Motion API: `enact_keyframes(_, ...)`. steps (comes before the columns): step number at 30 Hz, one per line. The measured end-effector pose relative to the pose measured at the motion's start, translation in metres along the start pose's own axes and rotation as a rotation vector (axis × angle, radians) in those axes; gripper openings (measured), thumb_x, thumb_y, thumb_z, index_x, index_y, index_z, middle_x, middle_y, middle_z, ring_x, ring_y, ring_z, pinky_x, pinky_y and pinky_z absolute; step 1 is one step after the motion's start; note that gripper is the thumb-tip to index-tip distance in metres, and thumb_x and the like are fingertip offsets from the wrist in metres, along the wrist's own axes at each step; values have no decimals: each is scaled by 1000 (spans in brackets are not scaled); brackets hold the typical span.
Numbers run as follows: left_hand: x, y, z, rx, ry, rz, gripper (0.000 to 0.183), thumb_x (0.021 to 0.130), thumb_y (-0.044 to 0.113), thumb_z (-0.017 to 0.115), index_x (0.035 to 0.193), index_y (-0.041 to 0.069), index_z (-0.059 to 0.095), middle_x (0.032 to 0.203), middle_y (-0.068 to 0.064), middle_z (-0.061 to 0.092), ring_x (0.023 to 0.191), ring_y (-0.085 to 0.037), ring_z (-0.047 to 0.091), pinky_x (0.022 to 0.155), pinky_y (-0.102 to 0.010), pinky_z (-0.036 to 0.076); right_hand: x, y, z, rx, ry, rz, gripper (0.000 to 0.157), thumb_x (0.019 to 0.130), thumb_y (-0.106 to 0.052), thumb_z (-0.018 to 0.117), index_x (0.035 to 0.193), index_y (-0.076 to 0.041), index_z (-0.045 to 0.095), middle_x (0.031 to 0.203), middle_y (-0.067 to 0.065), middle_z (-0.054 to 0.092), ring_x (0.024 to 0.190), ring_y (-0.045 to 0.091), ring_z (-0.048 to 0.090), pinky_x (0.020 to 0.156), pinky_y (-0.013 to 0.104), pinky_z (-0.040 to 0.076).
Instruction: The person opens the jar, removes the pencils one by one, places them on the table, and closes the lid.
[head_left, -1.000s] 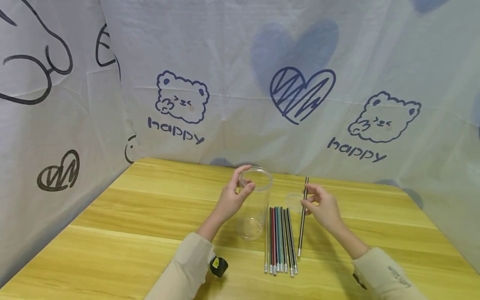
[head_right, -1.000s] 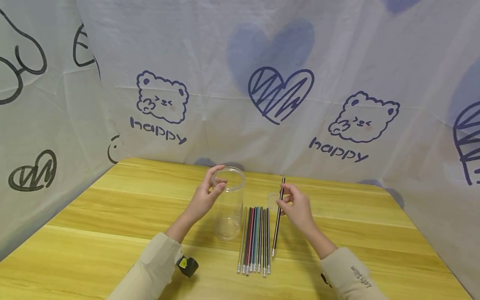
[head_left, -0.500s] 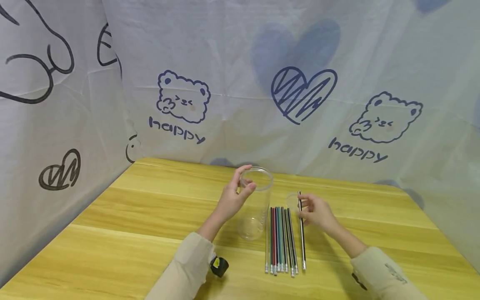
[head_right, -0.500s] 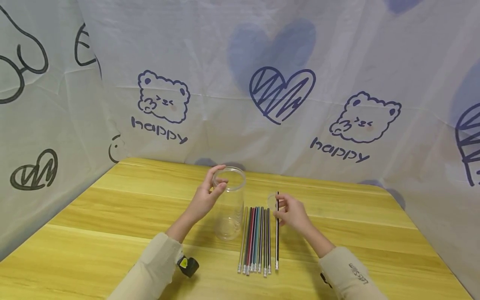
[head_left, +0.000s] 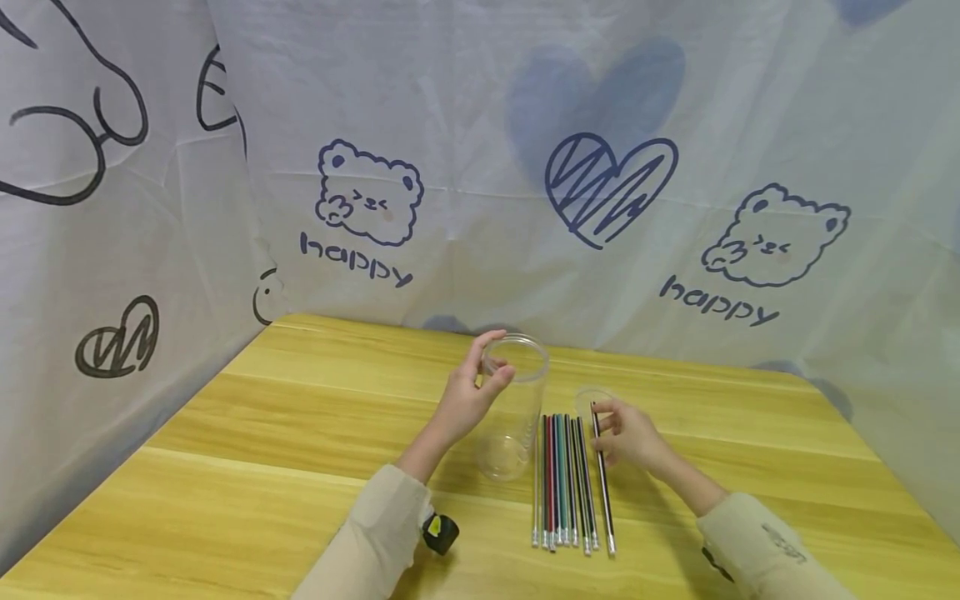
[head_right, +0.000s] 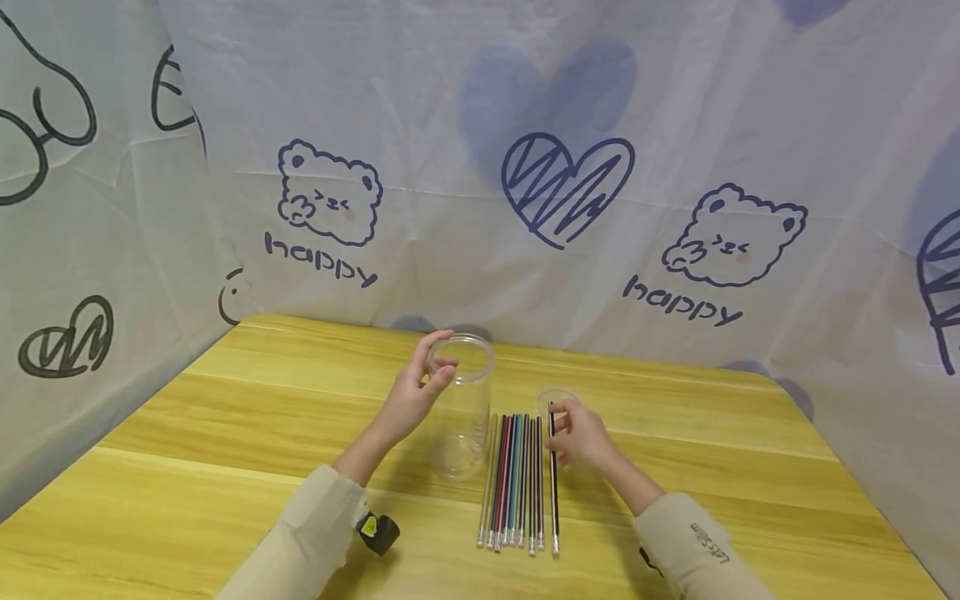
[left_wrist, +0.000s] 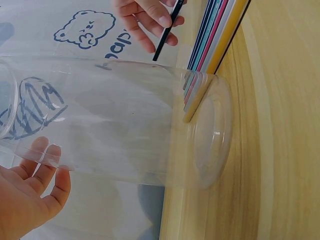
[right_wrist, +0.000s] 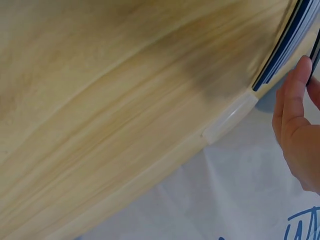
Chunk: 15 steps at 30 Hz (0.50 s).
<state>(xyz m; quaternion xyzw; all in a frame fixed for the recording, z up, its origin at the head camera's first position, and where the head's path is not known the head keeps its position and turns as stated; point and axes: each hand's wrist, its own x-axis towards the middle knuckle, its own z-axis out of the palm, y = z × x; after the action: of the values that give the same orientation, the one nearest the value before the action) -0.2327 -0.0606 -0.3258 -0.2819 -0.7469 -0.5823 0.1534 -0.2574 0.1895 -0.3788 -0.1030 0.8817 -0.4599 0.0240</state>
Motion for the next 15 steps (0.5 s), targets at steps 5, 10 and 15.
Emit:
enact_keyframes(5, 0, -1, 0, 3, -3, -14, 45, 90, 9, 48, 132, 6, 33, 105, -25, 56, 95, -33, 52, 71, -39, 43, -1, 2, 3, -12, -9, 35, 51, 74, 13, 62, 120, 13, 41, 85, 18, 52, 50, 18, 52, 49, 36, 50)
enact_keyframes(10, 0, -1, 0, 9, 0, -18, 45, 90, 9, 48, 132, 6, 33, 105, -24, 56, 94, -33, 52, 69, -35, 43, -2, 4, 7, -20, -28, 67, 53, 71, 14, 63, 119, 15, 40, 81, 16, 51, 48, 18, 52, 48, 35, 49)
enact_keyframes(15, 0, -1, 0, 11, 0, -16, 45, 90, 10, 48, 132, 6, 33, 105, -24, 56, 92, -32, 52, 67, -33, 43, -1, 6, 10, -43, -33, 94, 52, 70, 14, 64, 117, 15, 42, 82, 16, 51, 48, 19, 52, 46, 33, 49)
